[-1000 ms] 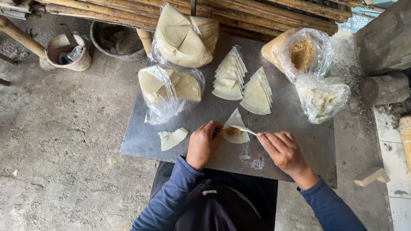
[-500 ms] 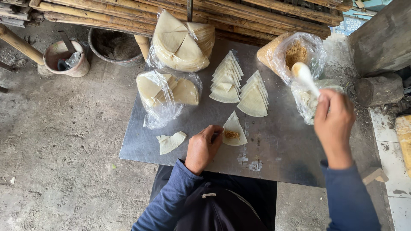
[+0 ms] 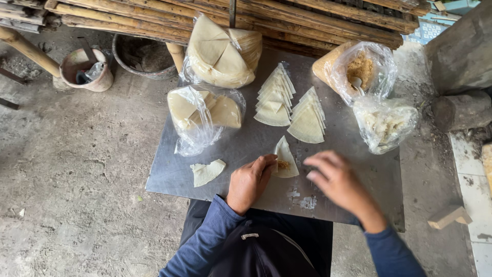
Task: The person folds triangular wrappers, adds a spoonful of granular filling, and seals them into small packets. The person repeats this process multiple times, stacking the finished packets on the table.
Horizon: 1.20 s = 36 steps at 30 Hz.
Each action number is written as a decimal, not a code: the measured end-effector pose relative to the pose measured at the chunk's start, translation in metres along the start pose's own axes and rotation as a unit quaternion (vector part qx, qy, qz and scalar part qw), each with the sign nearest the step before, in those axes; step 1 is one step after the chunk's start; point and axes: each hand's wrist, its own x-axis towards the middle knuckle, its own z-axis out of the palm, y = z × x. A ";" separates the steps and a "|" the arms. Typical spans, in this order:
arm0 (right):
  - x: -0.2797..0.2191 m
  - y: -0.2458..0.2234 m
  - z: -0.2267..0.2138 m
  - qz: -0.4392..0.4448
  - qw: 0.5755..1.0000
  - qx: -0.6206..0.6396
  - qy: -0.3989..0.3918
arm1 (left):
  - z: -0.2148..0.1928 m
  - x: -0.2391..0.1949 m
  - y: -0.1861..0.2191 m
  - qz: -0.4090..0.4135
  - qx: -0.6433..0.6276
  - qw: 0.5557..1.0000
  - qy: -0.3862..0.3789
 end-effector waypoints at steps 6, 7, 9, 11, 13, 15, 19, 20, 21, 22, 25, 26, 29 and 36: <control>-0.012 -0.026 0.032 0.014 0.998 -0.024 0.060 | 0.007 0.000 0.000 -0.014 0.042 0.999 -0.005; -0.011 -0.026 0.033 0.006 0.998 -0.033 0.060 | 0.008 0.000 0.000 -0.020 0.042 0.999 -0.010; -0.009 -0.027 0.035 -0.012 0.997 -0.050 0.061 | 0.009 0.000 0.001 -0.033 0.041 0.998 -0.018; -0.006 -0.028 0.036 -0.019 0.996 -0.078 0.048 | 0.011 -0.002 0.001 -0.022 0.026 0.999 -0.005; -0.006 -0.030 0.038 -0.018 0.995 -0.091 0.041 | 0.013 -0.003 -0.001 -0.019 0.017 1.000 -0.001; -0.007 -0.034 0.039 -0.009 0.995 -0.091 0.042 | 0.014 -0.003 -0.003 -0.023 0.013 1.000 -0.006; -0.008 -0.038 0.040 -0.013 0.995 -0.072 0.063 | 0.012 -0.003 -0.007 0.005 -0.006 1.000 -0.017; -0.006 -0.039 0.042 -0.011 0.995 -0.047 0.086 | 0.012 -0.002 -0.007 0.014 -0.001 1.000 -0.019; -0.005 -0.040 0.043 -0.011 0.994 -0.021 0.110 | 0.013 -0.002 -0.008 0.023 0.005 1.000 -0.019; -0.003 -0.041 0.044 -0.002 0.993 -0.007 0.119 | 0.013 -0.001 -0.009 0.026 0.002 0.999 -0.020; -0.002 -0.042 0.046 0.022 0.990 0.048 0.127 | 0.012 -0.002 -0.012 0.028 -0.005 0.999 -0.025; -0.001 -0.042 0.046 0.032 0.990 0.072 0.119 | 0.012 -0.002 -0.012 0.027 -0.007 0.999 -0.028; 0.001 -0.041 0.051 0.054 0.989 0.093 0.097 | 0.011 -0.002 -0.013 0.034 -0.009 0.999 -0.037; 0.007 -0.043 0.054 0.076 0.991 0.070 0.084 | 0.009 0.002 -0.014 0.056 -0.007 0.997 -0.057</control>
